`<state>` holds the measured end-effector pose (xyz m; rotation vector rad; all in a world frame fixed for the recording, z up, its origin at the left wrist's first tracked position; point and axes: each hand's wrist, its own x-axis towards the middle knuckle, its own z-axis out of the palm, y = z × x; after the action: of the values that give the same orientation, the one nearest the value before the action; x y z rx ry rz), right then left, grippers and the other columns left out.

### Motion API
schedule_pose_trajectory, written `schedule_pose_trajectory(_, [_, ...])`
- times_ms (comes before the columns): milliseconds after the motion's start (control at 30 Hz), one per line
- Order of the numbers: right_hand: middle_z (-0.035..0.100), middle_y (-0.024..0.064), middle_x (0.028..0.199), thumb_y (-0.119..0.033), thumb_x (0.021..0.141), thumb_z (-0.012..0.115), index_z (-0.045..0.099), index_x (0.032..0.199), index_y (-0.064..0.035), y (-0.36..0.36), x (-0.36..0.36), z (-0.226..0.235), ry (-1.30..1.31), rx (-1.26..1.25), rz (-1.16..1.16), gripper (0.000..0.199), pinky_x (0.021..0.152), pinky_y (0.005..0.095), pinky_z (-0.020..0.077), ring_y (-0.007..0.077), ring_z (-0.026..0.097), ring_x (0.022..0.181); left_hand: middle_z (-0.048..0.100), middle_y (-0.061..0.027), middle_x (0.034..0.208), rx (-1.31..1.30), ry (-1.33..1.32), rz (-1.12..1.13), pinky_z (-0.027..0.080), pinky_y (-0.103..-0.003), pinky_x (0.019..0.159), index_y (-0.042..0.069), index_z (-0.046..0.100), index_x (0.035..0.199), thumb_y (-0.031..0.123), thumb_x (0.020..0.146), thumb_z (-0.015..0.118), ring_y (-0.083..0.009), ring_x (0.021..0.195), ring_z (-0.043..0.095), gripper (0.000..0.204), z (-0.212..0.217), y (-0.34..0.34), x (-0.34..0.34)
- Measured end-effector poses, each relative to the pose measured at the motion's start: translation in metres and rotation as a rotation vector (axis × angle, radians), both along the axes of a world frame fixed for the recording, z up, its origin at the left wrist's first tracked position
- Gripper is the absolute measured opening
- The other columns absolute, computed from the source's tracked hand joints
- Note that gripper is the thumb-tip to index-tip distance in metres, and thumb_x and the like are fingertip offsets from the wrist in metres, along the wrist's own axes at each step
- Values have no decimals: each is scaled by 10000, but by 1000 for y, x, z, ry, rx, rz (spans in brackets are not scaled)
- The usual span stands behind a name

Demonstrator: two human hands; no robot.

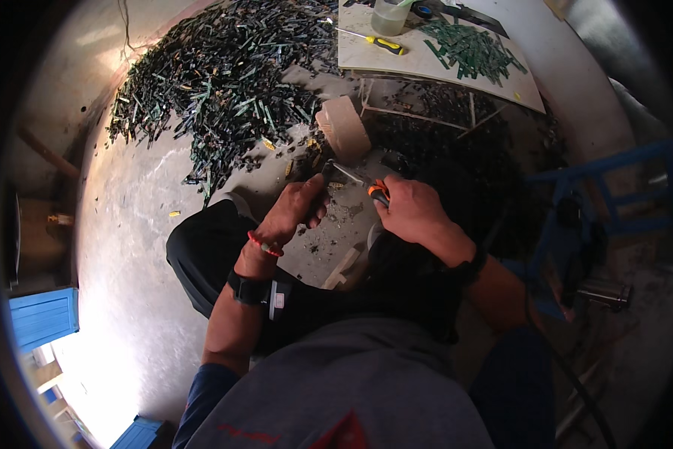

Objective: The person uses pliers and a screwdriver to remove components from a small electronic device, placing the extracted parts onto a table. The workspace contains a large pile of similar disassembled components on the floor.

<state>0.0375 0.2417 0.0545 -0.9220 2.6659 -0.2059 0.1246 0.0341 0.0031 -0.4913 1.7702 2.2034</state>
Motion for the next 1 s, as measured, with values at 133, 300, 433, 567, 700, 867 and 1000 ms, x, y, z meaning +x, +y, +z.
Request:
schedule_pose_trajectory(133, [510, 43, 647, -245, 857, 596, 520, 902, -33, 1, -2, 17, -646, -366, -158, 229, 556, 320, 443, 169, 540, 612, 466, -19, 600, 321, -67, 69, 344, -248, 469, 58, 515, 787, 427, 964, 387, -113, 476, 400, 429, -3, -6, -6])
schedule_pose_trajectory(300, [511, 24, 722, -268, 913, 530, 526, 888, -59, 4, 3, 1, -1386, -895, -479, 211, 492, 246, 409, 111, 491, 577, 410, 9, 593, 732, -13, 109, 287, -219, 440, 112, 461, 796, 439, 976, 369, -91, 457, 329, 384, 5, -12, -4])
schedule_pose_trajectory(433, [535, 45, 758, -278, 920, 528, 530, 912, -41, 1, 8, -5, -1457, -936, -514, 238, 502, 267, 435, 138, 528, 605, 409, 9, 587, 836, 51, 8, 268, -223, 433, 112, 455, 791, 457, 979, 337, -94, 444, 310, 410, 4, -14, -3])
schedule_pose_trajectory(567, [567, 58, 799, -274, 936, 496, 541, 966, -50, 3, 8, -12, -1440, -911, -406, 230, 620, 292, 474, 173, 573, 684, 403, 8, 581, 859, 59, -29, 255, -227, 431, 106, 452, 785, 469, 979, 313, -97, 441, 301, 435, 2, -14, -3])
schedule_pose_trajectory(700, [591, 71, 869, -240, 941, 508, 545, 1021, -22, 2, 11, -9, -1185, -789, -268, 235, 710, 275, 472, 154, 583, 785, 406, 5, 579, 857, 82, -24, 256, -231, 429, 100, 456, 783, 468, 978, 317, -99, 438, 301, 439, 4, -13, -1])
schedule_pose_trajectory(867, [594, 53, 900, -226, 939, 526, 540, 1053, -12, 0, 10, 0, -965, -787, -133, 243, 761, 264, 459, 137, 571, 824, 415, -3, 580, 836, 53, -19, 263, -229, 428, 89, 469, 790, 465, 977, 326, -101, 439, 309, 444, 5, -11, -1])
schedule_pose_trajectory(1000, [595, 53, 916, -239, 940, 527, 538, 1076, -10, -4, 7, 8, -952, -879, -166, 267, 756, 268, 470, 138, 579, 812, 419, -7, 581, 797, 72, -40, 266, -223, 428, 79, 475, 787, 464, 975, 334, -101, 441, 314, 451, 7, -10, 1])
